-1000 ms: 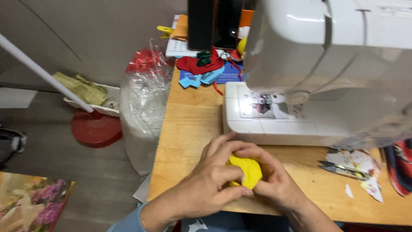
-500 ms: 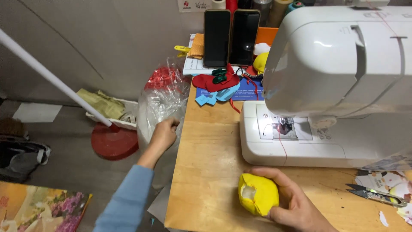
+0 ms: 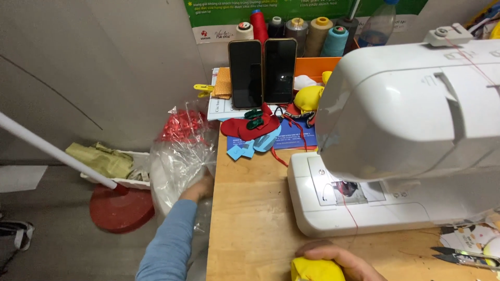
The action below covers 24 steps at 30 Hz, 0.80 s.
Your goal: Stuffing a small yellow fabric component with white fiberfill at a sewing workstation.
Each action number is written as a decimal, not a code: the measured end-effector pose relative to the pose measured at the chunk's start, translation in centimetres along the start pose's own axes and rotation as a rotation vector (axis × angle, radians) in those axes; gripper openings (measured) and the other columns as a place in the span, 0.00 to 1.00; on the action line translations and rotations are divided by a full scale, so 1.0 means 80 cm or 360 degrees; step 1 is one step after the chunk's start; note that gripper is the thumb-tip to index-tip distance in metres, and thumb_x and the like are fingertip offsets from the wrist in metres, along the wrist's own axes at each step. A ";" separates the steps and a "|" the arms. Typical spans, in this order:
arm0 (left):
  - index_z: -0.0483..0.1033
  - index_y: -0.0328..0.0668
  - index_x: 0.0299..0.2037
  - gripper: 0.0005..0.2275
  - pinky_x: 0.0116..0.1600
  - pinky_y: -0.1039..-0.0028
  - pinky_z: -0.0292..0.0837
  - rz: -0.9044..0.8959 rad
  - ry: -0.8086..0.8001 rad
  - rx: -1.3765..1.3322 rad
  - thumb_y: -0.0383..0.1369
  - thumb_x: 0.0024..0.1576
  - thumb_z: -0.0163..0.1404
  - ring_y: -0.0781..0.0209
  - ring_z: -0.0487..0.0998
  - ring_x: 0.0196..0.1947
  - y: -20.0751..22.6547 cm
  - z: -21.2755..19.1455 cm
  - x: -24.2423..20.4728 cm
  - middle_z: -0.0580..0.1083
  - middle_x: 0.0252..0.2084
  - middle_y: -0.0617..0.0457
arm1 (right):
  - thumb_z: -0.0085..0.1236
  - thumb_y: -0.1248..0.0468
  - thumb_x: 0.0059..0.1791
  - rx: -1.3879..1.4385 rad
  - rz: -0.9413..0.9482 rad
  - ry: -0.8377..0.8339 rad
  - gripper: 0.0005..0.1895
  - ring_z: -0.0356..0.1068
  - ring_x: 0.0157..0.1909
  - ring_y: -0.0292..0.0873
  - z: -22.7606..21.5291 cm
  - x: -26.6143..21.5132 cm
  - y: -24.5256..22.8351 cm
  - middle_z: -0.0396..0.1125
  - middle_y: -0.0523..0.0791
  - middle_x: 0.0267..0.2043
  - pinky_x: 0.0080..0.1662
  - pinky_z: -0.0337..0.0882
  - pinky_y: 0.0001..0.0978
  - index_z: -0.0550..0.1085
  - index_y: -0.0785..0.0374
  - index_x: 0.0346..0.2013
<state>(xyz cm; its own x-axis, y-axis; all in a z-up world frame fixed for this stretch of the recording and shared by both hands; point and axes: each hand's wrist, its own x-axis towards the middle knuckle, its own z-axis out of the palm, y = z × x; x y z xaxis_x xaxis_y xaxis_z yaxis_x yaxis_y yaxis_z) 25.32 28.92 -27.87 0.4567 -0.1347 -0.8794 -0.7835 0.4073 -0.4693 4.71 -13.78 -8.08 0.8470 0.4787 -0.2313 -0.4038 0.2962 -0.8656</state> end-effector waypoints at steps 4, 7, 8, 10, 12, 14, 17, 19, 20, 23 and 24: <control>0.69 0.24 0.58 0.18 0.55 0.49 0.78 -0.0389 0.0244 -0.1064 0.34 0.63 0.48 0.38 0.77 0.55 -0.001 -0.017 -0.021 0.74 0.58 0.35 | 0.68 0.67 0.47 -0.0493 -0.0626 -0.0205 0.20 0.78 0.59 0.58 -0.001 0.013 0.005 0.77 0.62 0.53 0.59 0.70 0.44 0.78 0.73 0.52; 0.70 0.29 0.55 0.17 0.54 0.52 0.75 -0.0703 0.0459 -0.1998 0.36 0.63 0.46 0.41 0.77 0.54 -0.002 -0.031 -0.029 0.75 0.56 0.36 | 0.71 0.68 0.44 -0.0483 -0.0500 -0.0015 0.19 0.82 0.56 0.55 -0.006 0.012 0.017 0.80 0.61 0.52 0.57 0.75 0.41 0.81 0.73 0.47; 0.70 0.31 0.54 0.16 0.54 0.54 0.74 -0.0861 0.0563 -0.2469 0.37 0.62 0.45 0.42 0.77 0.53 -0.004 -0.036 -0.032 0.75 0.55 0.37 | 0.72 0.68 0.42 -0.0461 -0.0441 0.0085 0.18 0.84 0.54 0.54 -0.007 0.011 0.020 0.81 0.62 0.52 0.56 0.77 0.39 0.83 0.74 0.45; 0.71 0.33 0.53 0.16 0.54 0.56 0.73 -0.1021 0.0652 -0.2947 0.37 0.62 0.44 0.44 0.77 0.52 -0.004 -0.036 -0.038 0.76 0.54 0.38 | 0.73 0.68 0.41 -0.0538 -0.0416 0.0098 0.19 0.84 0.55 0.52 -0.017 0.012 0.024 0.82 0.60 0.52 0.56 0.77 0.38 0.84 0.72 0.45; 0.71 0.36 0.51 0.15 0.54 0.57 0.72 -0.1192 0.0738 -0.3417 0.38 0.61 0.44 0.45 0.77 0.51 -0.008 -0.032 -0.043 0.76 0.53 0.39 | 0.74 0.67 0.41 -0.0612 -0.0400 0.0106 0.19 0.84 0.55 0.51 -0.018 0.013 0.024 0.83 0.58 0.52 0.56 0.77 0.37 0.84 0.70 0.46; 0.72 0.40 0.48 0.14 0.54 0.61 0.69 -0.1512 0.0911 -0.4355 0.40 0.60 0.42 0.48 0.77 0.50 -0.013 -0.031 -0.045 0.77 0.51 0.41 | 0.71 0.71 0.40 -0.0427 -0.0253 0.0219 0.17 0.86 0.53 0.53 -0.010 0.009 0.022 0.83 0.60 0.51 0.55 0.77 0.38 0.86 0.75 0.43; 0.51 0.53 0.75 0.33 0.68 0.52 0.63 -0.1642 0.0476 -0.4443 0.36 0.57 0.47 0.35 0.68 0.66 0.010 -0.001 0.010 0.66 0.68 0.37 | 0.69 0.70 0.44 -0.0401 -0.0383 -0.0022 0.19 0.80 0.59 0.54 -0.001 0.007 0.006 0.78 0.62 0.54 0.58 0.72 0.40 0.82 0.75 0.48; 0.52 0.52 0.75 0.32 0.69 0.55 0.63 -0.1378 0.0524 -0.4589 0.37 0.58 0.48 0.41 0.67 0.67 0.035 -0.003 0.049 0.65 0.70 0.42 | 0.68 0.69 0.46 -0.0397 -0.0422 -0.0115 0.19 0.78 0.59 0.56 0.000 0.009 0.003 0.77 0.62 0.54 0.58 0.71 0.41 0.80 0.74 0.50; 0.54 0.50 0.74 0.32 0.70 0.58 0.62 -0.1103 0.0577 -0.4722 0.38 0.58 0.48 0.47 0.66 0.68 0.046 -0.004 0.068 0.65 0.71 0.46 | 0.67 0.68 0.47 -0.0397 -0.0462 -0.0210 0.19 0.77 0.59 0.57 0.000 0.010 0.000 0.75 0.63 0.54 0.58 0.70 0.43 0.79 0.74 0.51; 0.57 0.46 0.73 0.30 0.73 0.66 0.60 -0.0198 0.0753 -0.4984 0.40 0.59 0.50 0.66 0.62 0.70 0.063 -0.006 0.123 0.62 0.74 0.60 | 0.67 0.68 0.47 -0.0451 -0.0559 -0.0143 0.18 0.79 0.56 0.56 0.000 0.010 0.006 0.77 0.63 0.52 0.57 0.71 0.41 0.80 0.74 0.49; 0.57 0.46 0.73 0.30 0.73 0.66 0.60 -0.0191 0.0760 -0.4974 0.40 0.59 0.50 0.66 0.62 0.70 0.052 -0.014 0.089 0.62 0.74 0.60 | 0.67 0.68 0.47 -0.0452 -0.0567 -0.0134 0.18 0.79 0.56 0.56 -0.003 0.011 0.003 0.77 0.63 0.52 0.57 0.71 0.41 0.80 0.74 0.49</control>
<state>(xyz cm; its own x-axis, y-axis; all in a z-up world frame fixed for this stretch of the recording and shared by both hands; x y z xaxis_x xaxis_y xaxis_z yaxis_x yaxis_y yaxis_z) 24.87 28.63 -36.16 0.7004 -0.1786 -0.6910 0.6156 -0.3389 0.7115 5.42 -13.51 -8.59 0.8800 0.4571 0.1293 0.0280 0.2218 -0.9747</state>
